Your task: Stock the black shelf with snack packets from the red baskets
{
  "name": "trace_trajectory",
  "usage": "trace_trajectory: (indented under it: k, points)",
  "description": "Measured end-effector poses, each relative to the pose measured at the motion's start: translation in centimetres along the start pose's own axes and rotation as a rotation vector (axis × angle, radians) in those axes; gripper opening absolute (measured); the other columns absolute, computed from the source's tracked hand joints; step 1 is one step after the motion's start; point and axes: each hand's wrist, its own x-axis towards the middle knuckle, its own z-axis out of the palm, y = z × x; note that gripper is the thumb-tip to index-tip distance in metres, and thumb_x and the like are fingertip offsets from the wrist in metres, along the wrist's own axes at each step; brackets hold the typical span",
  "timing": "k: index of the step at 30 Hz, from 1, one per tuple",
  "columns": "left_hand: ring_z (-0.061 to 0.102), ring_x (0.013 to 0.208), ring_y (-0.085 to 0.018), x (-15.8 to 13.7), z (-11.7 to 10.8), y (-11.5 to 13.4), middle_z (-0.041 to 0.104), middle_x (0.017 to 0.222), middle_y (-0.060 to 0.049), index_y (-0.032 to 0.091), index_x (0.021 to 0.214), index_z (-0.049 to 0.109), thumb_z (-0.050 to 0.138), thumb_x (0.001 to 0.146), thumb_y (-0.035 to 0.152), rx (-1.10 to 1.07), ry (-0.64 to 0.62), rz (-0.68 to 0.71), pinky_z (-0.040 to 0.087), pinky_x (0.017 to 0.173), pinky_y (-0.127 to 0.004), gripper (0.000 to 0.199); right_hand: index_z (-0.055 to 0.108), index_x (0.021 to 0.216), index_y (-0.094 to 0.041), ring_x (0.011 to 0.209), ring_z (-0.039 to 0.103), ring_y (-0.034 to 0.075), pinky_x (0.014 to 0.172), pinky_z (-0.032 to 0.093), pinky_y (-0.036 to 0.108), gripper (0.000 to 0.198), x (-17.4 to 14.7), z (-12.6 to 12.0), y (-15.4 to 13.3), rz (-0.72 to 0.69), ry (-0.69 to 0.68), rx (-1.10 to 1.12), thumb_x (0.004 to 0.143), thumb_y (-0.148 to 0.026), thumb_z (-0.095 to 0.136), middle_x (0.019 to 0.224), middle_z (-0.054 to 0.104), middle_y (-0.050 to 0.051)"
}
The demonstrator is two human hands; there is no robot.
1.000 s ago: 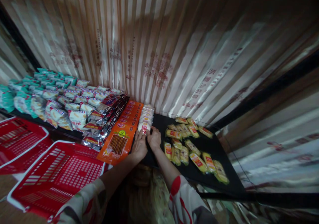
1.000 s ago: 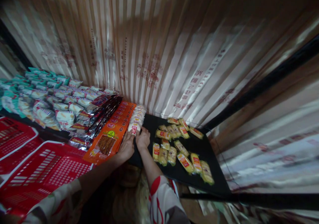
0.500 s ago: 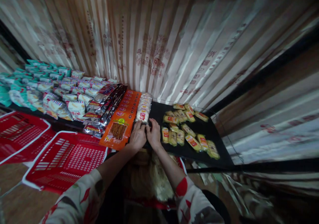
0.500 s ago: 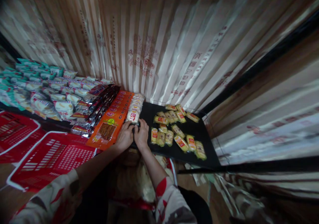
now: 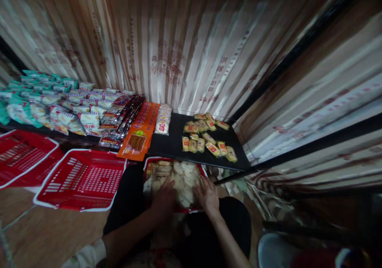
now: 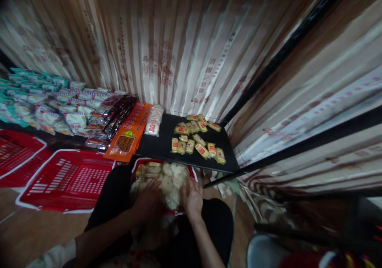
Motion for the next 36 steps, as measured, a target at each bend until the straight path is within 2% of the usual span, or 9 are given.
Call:
trace_trajectory:
  k: [5, 10, 13, 15, 18, 22, 28, 32, 36]
  points:
    - [0.02, 0.139, -0.025, -1.3, 1.5, 1.0, 0.041, 0.143, -0.01, 0.016, 0.109, 0.059, 0.043, 0.08, 0.01, 0.026, 0.04, -0.005, 0.022, 0.113, -0.046, 0.033, 0.052, 0.125, -0.01, 0.124, 0.046, 0.027, 0.105, 0.034, 0.042, 0.052, -0.5, 0.9, 1.7, 0.05, -0.189, -0.141, 0.077, -0.031, 0.053, 0.129, 0.055, 0.017]
    - [0.02, 0.139, -0.028, -1.9, 1.2, 2.0, 0.04, 0.142, -0.015, 0.013, 0.107, 0.061, 0.045, 0.08, 0.009, 0.015, 0.094, -0.021, 0.029, 0.11, -0.046, 0.031, 0.054, 0.121, -0.015, 0.122, 0.049, 0.024, 0.102, 0.037, 0.035, 0.044, -1.4, 0.8, 0.3, 0.055, -0.187, -0.201, 0.077, -0.02, 0.053, 0.128, 0.056, 0.014]
    - [0.024, 0.138, -0.028, -2.4, 1.1, 2.3, 0.042, 0.14, -0.018, 0.01, 0.106, 0.062, 0.043, 0.081, 0.008, 0.037, 0.107, -0.013, 0.03, 0.11, -0.044, 0.032, 0.056, 0.116, -0.017, 0.112, 0.057, 0.021, 0.093, 0.042, 0.031, 0.036, -2.3, 0.1, -0.8, 0.07, -0.196, -0.207, 0.082, -0.015, 0.045, 0.12, 0.061, 0.014]
    - [0.027, 0.136, -0.028, -2.7, 1.1, 2.4, 0.043, 0.139, -0.018, 0.009, 0.104, 0.063, 0.042, 0.081, 0.008, 0.044, 0.116, 0.0, 0.032, 0.11, -0.043, 0.031, 0.06, 0.105, -0.018, 0.1, 0.062, 0.02, 0.081, 0.046, 0.029, 0.028, -2.7, -0.5, -1.3, 0.086, -0.219, -0.201, 0.085, -0.015, 0.04, 0.107, 0.065, 0.012]
    - [0.031, 0.135, -0.026, -2.9, 1.3, 2.6, 0.045, 0.138, -0.016, 0.011, 0.1, 0.065, 0.041, 0.081, 0.008, 0.027, 0.127, 0.026, 0.033, 0.11, -0.043, 0.03, 0.06, 0.089, -0.019, 0.088, 0.064, 0.019, 0.069, 0.044, 0.027, 0.021, -3.1, -1.3, -2.0, 0.094, -0.238, -0.2, 0.088, -0.019, 0.038, 0.092, 0.067, 0.01]
    - [0.032, 0.135, -0.024, -2.6, 1.3, 2.6, 0.047, 0.138, -0.012, 0.013, 0.104, 0.064, 0.041, 0.079, 0.008, -0.046, 0.128, 0.016, 0.033, 0.11, -0.044, 0.035, 0.058, 0.088, -0.021, 0.079, 0.064, 0.018, 0.062, 0.04, 0.025, 0.023, -3.1, -2.8, -3.2, 0.131, -0.213, -0.224, 0.09, -0.025, 0.036, 0.086, 0.068, 0.008]
    - [0.034, 0.133, -0.022, -1.6, -0.6, 2.9, 0.045, 0.139, -0.015, 0.006, 0.132, 0.044, 0.042, 0.078, 0.012, -0.218, 0.129, -0.141, 0.029, 0.112, -0.038, 0.054, 0.056, 0.093, -0.021, 0.069, 0.063, 0.017, 0.058, 0.036, 0.024, 0.021, -2.3, -5.8, -5.5, 0.076, -0.175, -0.183, 0.09, -0.026, 0.036, 0.077, 0.067, 0.005]
    - [0.038, 0.131, -0.022, -1.0, -2.5, 3.3, 0.046, 0.138, -0.016, 0.005, 0.133, 0.04, 0.043, 0.083, 0.02, -0.306, 0.198, -0.234, 0.03, 0.111, -0.036, 0.053, 0.056, 0.088, -0.022, 0.067, 0.062, 0.017, 0.061, 0.038, 0.025, 0.019, -1.7, -7.3, -6.6, 0.014, -0.154, -0.054, 0.087, -0.025, 0.038, 0.071, 0.064, 0.003]
    - [0.045, 0.126, -0.022, -0.8, -3.5, 2.8, 0.049, 0.135, -0.016, 0.009, 0.132, 0.043, 0.048, 0.082, 0.024, -0.401, 0.278, -0.254, 0.035, 0.107, -0.035, 0.052, 0.055, 0.082, -0.023, 0.067, 0.06, 0.016, 0.065, 0.041, 0.024, 0.016, -1.4, -8.0, -7.4, -0.054, -0.179, 0.161, 0.084, -0.027, 0.04, 0.07, 0.063, 0.0]
